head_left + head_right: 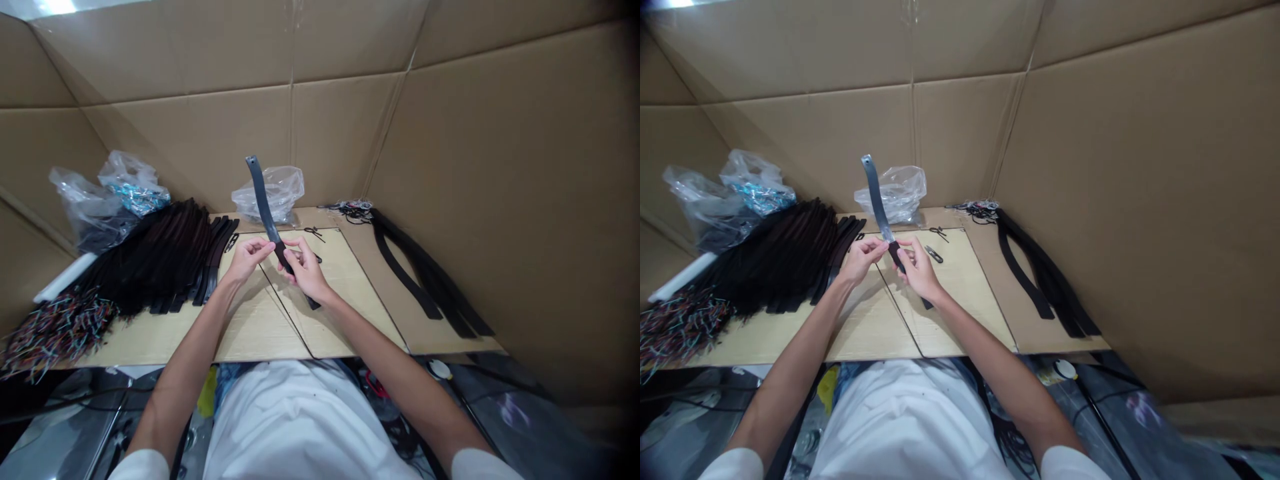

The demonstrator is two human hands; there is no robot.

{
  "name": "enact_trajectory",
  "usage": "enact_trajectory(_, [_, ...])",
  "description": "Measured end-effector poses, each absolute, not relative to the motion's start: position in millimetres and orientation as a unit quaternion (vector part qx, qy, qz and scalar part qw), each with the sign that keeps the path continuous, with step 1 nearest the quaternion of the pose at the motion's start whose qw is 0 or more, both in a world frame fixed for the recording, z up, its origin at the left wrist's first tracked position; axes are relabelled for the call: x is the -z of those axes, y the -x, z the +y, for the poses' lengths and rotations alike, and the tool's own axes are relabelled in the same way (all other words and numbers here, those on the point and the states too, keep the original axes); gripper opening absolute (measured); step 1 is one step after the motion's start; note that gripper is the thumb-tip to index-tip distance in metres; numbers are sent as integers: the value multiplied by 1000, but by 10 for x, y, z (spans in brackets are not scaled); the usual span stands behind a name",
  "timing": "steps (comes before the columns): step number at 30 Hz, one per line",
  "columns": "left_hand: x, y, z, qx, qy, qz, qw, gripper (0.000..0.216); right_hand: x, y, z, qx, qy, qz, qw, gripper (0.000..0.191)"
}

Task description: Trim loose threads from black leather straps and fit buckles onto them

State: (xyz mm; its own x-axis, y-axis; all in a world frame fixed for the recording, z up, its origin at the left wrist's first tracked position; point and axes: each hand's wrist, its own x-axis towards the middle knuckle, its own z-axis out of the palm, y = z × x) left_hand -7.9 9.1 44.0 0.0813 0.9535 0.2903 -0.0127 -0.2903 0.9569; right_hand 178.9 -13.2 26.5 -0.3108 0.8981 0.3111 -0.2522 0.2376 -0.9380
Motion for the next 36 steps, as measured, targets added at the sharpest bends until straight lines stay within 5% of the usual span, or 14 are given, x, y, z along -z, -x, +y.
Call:
enact_trajectory(19, [-348, 121, 172, -502, -604, 350, 510, 65, -298, -1842, -131, -706, 230, -535, 403, 48])
enact_trajectory(26, [-426, 89, 110, -556, -592, 419, 407, 59, -329, -1876, -81, -674, 262, -552, 415, 46])
enact_trajectory(36, [-443, 124, 116, -519, -600, 364, 488, 60, -310, -1872, -84, -641, 269, -551, 462, 50])
